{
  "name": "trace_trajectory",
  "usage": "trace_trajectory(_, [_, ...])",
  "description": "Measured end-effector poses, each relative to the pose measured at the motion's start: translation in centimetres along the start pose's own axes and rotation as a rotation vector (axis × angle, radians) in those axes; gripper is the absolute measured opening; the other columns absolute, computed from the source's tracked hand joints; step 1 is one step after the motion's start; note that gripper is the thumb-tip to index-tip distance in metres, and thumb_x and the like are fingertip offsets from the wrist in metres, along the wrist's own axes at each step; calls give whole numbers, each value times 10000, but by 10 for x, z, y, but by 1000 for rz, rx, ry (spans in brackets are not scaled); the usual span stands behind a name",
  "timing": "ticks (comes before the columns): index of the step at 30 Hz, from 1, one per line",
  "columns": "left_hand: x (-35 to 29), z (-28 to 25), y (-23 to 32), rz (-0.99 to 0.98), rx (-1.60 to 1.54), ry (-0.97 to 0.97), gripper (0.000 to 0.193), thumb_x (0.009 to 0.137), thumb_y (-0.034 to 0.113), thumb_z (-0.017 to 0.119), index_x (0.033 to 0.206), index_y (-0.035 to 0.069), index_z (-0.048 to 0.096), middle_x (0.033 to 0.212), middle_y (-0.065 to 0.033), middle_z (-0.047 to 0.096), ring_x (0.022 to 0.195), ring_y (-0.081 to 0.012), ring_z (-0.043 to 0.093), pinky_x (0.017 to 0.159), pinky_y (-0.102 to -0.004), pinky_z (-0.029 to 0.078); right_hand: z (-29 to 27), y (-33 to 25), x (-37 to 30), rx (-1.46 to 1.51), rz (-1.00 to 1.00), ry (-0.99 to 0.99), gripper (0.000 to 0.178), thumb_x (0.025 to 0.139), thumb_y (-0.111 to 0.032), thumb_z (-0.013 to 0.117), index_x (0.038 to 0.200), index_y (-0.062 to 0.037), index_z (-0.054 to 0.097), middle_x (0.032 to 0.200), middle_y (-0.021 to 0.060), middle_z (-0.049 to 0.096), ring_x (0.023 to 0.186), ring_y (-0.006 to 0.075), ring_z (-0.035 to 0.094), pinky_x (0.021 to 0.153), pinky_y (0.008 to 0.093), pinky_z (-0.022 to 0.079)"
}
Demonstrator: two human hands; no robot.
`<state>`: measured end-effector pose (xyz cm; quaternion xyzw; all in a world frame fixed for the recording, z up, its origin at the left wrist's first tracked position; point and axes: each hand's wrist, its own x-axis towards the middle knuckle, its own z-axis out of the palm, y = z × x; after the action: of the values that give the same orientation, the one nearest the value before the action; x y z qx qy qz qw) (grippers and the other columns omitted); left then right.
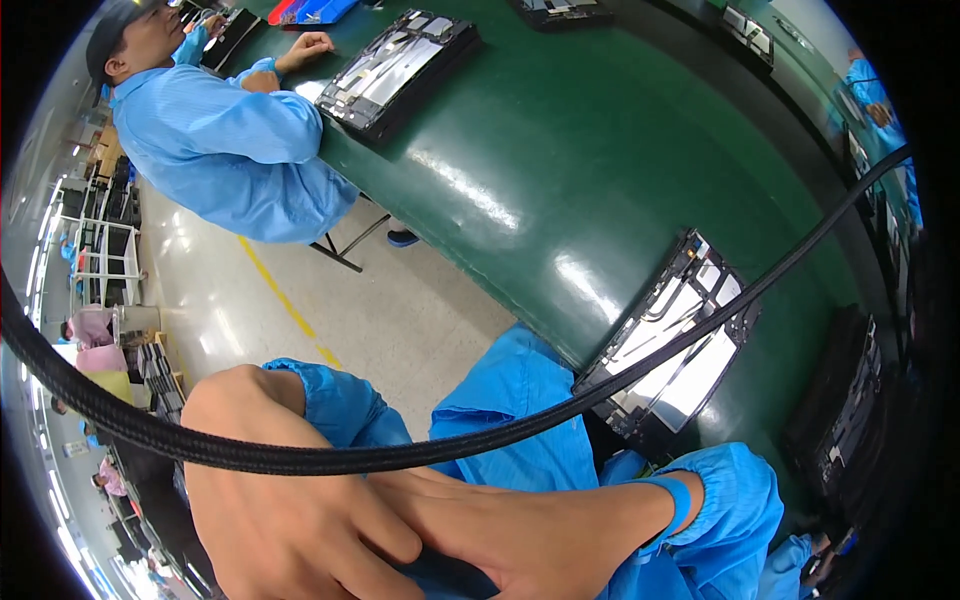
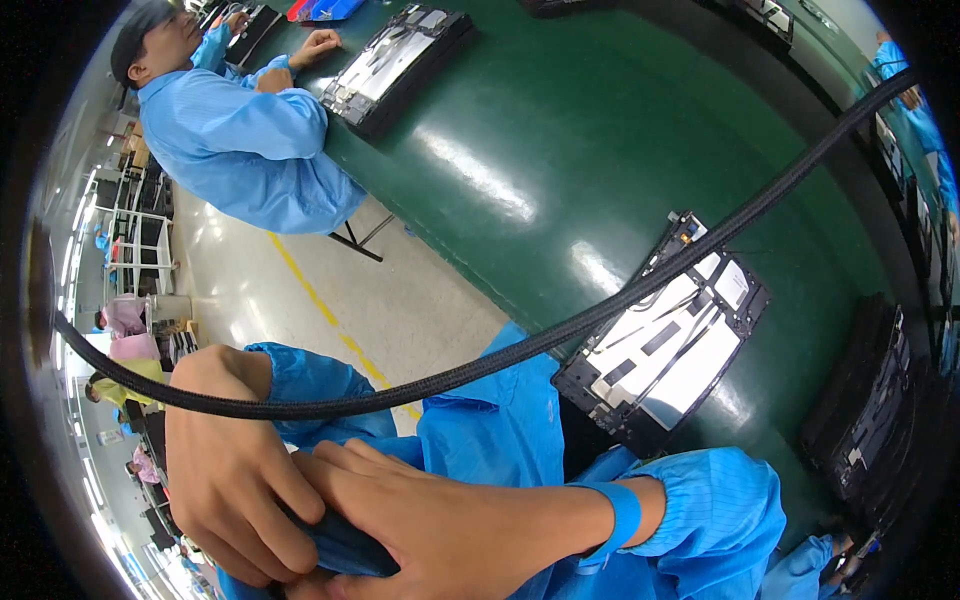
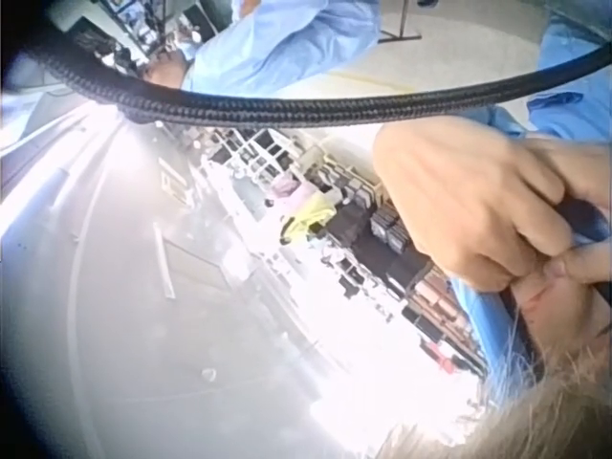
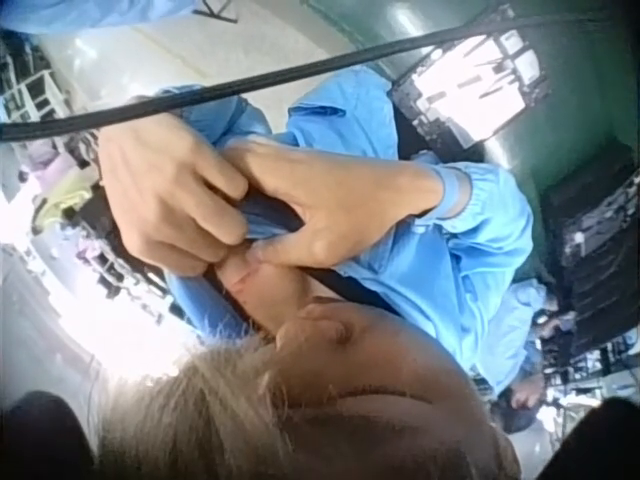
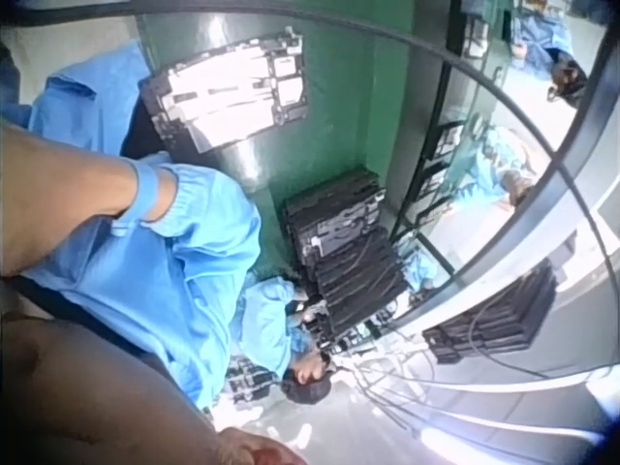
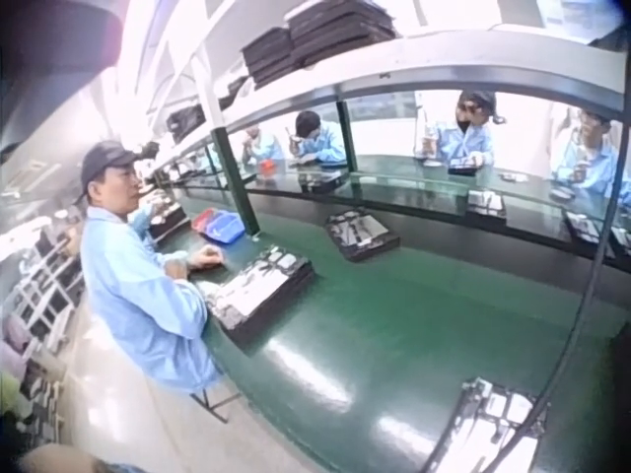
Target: The person assembles a tablet device by hand, connecting ribbon cables and internal components within a tablet frame, then attaching a display panel.
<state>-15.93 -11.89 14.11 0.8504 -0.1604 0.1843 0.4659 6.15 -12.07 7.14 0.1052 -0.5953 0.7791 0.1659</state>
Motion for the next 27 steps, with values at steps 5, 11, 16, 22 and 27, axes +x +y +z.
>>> trace_trajectory(5, [3, -12, 6, 50, 43, -144, 197, 1037, 125, 512, 1020, 68, 700, 1023, -84, 678, 930, -209, 627, 738, -327, 456, 2, -13, 0, 74, 52, 25, 769, 978, -405, 832, 1474, 76, 495, 1376, 248, 587, 1295, 392, 578, 1157, 466, 449])
trace_trajectory(11, [-7, -59, -42, 313, 80, -78, 325, 1032, 284, 716, 730, 173, 674, 747, 22, 609, 725, -183, 557, 639, -348, 417, -54, -12, -14, -256, -2, 69, 679, 1015, -484, 781, 1377, 60, 595, 1300, 231, 634, 1209, 354, 623, 1046, 465, 505])
trace_trajectory(16, [-23, -124, -56, 408, 82, -182, 252, 1036, 263, 696, 808, 161, 666, 798, 0, 624, 746, -187, 577, 648, -344, 439, -65, -52, -41, -544, -69, 240, 673, 1015, -481, 782, 1373, 58, 600, 1299, 229, 637, 1208, 354, 625, 1046, 465, 505])
trace_trajectory(22, [-78, -199, -91, 403, -8, -147, 167, 1039, 238, 672, 901, 146, 657, 858, -26, 642, 772, -192, 601, 658, -339, 465, -66, -64, -68, -681, -123, 408, 665, 1014, -478, 784, 1368, 57, 605, 1297, 228, 640, 1207, 355, 626, 1045, 466, 506])
trace_trajectory(27, [-112, -261, -151, 360, -162, -81, 106, 1043, 217, 652, 979, 133, 649, 909, -48, 657, 793, -196, 621, 667, -335, 487, -46, -55, -96, -712, -143, 590, 659, 1014, -475, 785, 1363, 56, 610, 1296, 227, 642, 1205, 355, 627, 1045, 466, 506])
